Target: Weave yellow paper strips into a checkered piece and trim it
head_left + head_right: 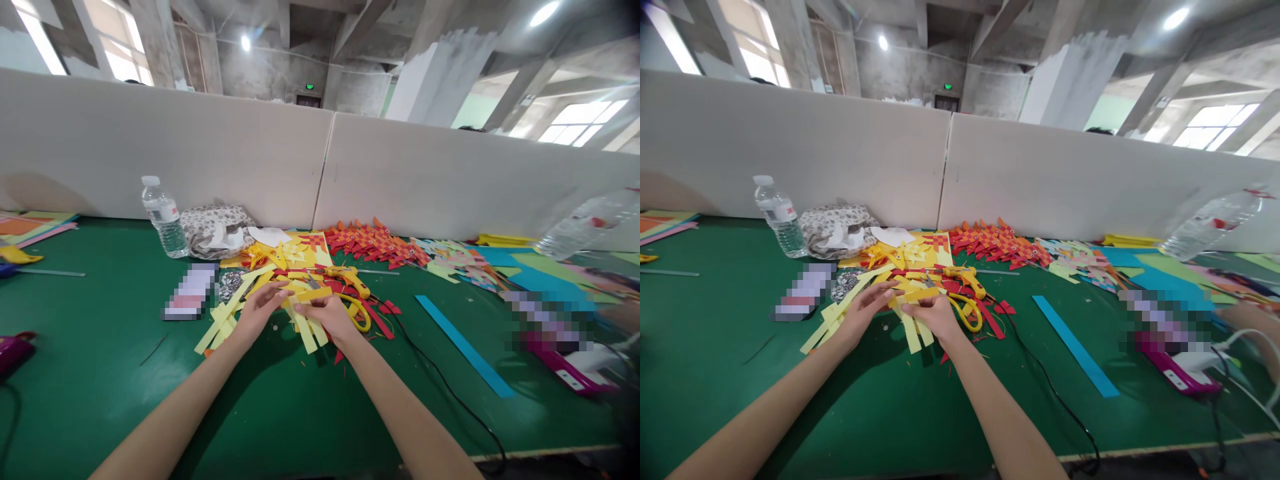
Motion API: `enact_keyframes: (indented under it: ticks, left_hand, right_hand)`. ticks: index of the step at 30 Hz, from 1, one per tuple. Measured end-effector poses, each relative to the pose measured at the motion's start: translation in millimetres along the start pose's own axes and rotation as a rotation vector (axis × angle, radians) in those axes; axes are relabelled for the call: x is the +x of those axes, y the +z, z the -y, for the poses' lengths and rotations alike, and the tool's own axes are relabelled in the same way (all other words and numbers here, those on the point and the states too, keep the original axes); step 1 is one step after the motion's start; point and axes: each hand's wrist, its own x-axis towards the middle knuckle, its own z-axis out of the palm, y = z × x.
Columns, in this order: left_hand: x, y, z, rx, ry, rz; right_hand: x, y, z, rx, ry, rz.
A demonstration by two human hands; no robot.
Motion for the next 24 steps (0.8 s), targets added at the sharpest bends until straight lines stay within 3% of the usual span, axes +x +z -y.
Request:
enact_keyframes:
  ticks: [4, 9, 16, 24]
  left_hand:
    - [1.5, -2.8, 2.3, -0.103, -0.009, 0.001]
    - [3.6, -3.4, 14.8, -0.075, 0.081, 0.13]
    - [0.9, -0.1, 15.3, 0.123, 0.111, 0.128]
    - [-2.3, 2.2, 11.6, 0.111, 0.099, 0.124]
  right_hand:
    - [0.8, 0.9, 2.8, 0.075, 0.001, -0.033]
    - [1.4, 0.5, 3.4, 0.148, -0.01, -0.048]
    - [-1.2, -0.6, 5.9, 0.182, 0.012, -0.06]
    - [-1.3, -1.1, 4.5, 0.183, 0.015, -0.061]
